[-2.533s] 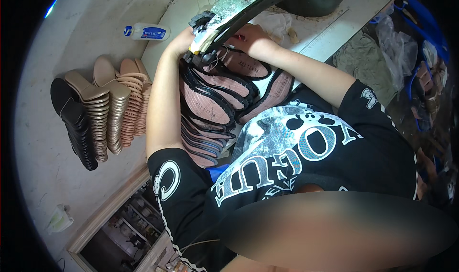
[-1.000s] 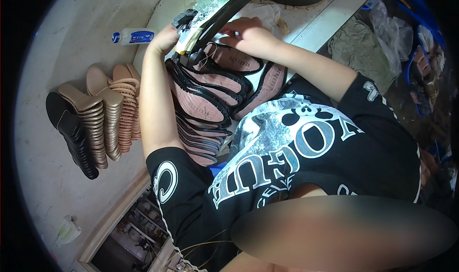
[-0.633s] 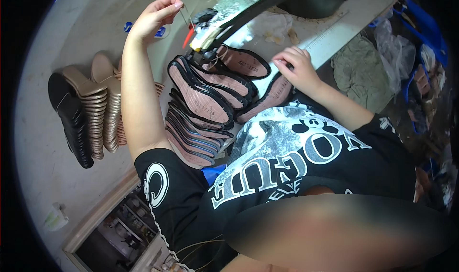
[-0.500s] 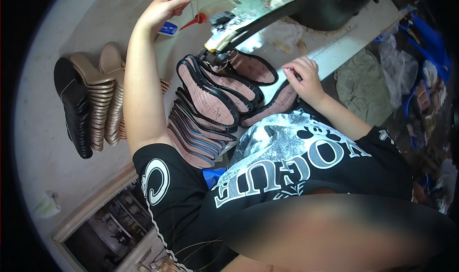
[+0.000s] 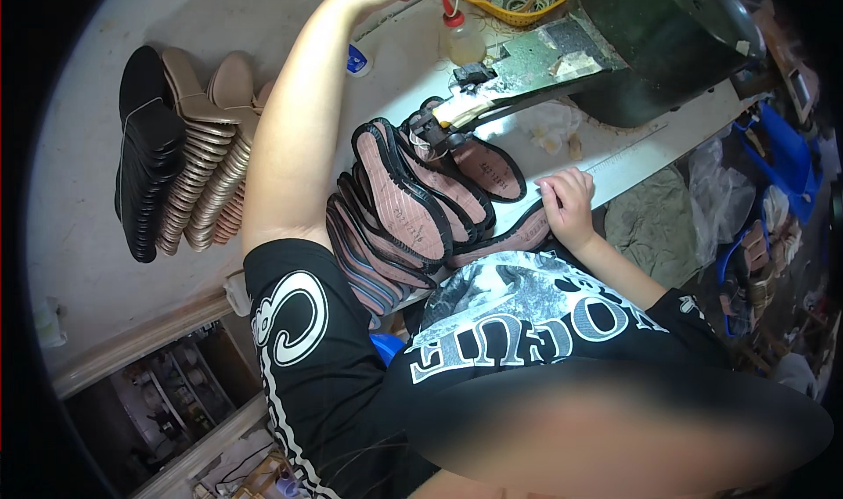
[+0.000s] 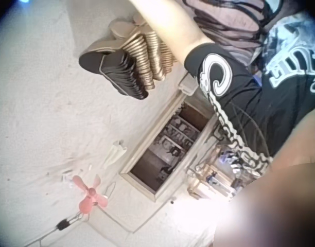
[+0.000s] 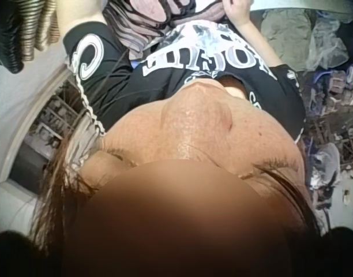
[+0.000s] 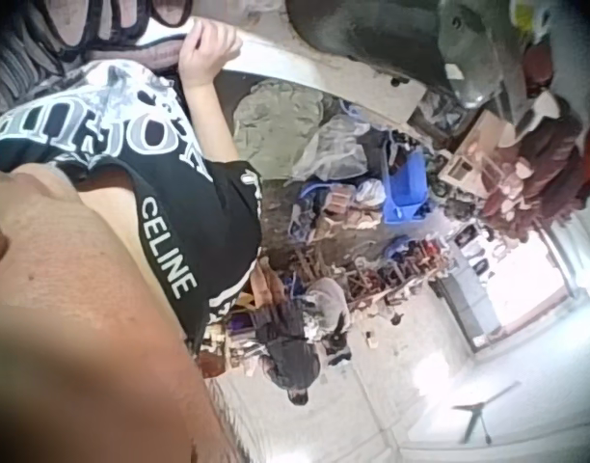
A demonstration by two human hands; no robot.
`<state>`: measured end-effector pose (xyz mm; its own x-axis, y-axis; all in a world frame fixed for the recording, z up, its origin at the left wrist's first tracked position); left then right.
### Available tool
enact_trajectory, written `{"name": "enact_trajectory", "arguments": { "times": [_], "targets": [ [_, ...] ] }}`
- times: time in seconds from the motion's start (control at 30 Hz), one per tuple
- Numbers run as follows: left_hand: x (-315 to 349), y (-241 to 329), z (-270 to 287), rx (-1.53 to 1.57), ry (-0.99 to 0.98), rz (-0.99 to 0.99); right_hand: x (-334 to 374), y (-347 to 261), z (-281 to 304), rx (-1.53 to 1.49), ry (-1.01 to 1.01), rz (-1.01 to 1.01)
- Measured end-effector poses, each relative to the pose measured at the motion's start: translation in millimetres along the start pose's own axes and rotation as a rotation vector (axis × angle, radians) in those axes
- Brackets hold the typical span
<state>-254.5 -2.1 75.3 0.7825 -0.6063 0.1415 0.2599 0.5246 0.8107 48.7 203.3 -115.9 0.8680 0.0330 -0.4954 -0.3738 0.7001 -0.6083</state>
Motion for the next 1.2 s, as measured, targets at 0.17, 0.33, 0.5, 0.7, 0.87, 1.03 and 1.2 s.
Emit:
{"name": "enact_trajectory", "arguments": {
  "times": [0.17,0.33,0.5,0.7,0.87,1.03,1.2],
  "targets": [
    [-9.2,10.2,0.1,0.045,0.045,-0.075,-0.2,-0.5,1.7,-0.003,-0.015,-0.006],
    [-6.2,7.7,27.0,0.026,0.138,-0.139,0.3,-0.2,-1.4,-0.009,-0.028,0.000],
    [38.1,15.8,48.9,-0.008,0.186,-0.091,0.6,-0.1,-3.4,-0.016,-0.043,-0.009],
    [96.2,-40.1,4.6,-0.250,-0.136,0.144,4.1,4.7,-9.9,0.001,-0.049,0.000],
    [107.3,-95.4,-78.3,-0.291,-0.042,0.134,4.5,5.9,-13.6,0.017,-0.051,0.015],
    [102.5,-158.6,-109.9,-0.470,0.231,-0.311,6.2,4.9,-20.4,0.021,-0.068,0.052],
    [97.8,-144.5,-115.6,-0.308,-0.034,0.109,9.2,11.7,-29.5,0.041,-0.061,0.059]
  ]
}}
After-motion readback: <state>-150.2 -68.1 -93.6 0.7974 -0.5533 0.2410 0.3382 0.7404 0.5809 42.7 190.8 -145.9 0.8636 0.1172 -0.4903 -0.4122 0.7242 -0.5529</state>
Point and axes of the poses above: each hand's wrist, its own x-axis away from the middle knuckle, its own z-axis out of the back of the hand, y = z × x, the point moved 1 cm from there along -x, towards the middle knuckle, and after that the axes turned 1 degree about y, right-handed, at the moved point
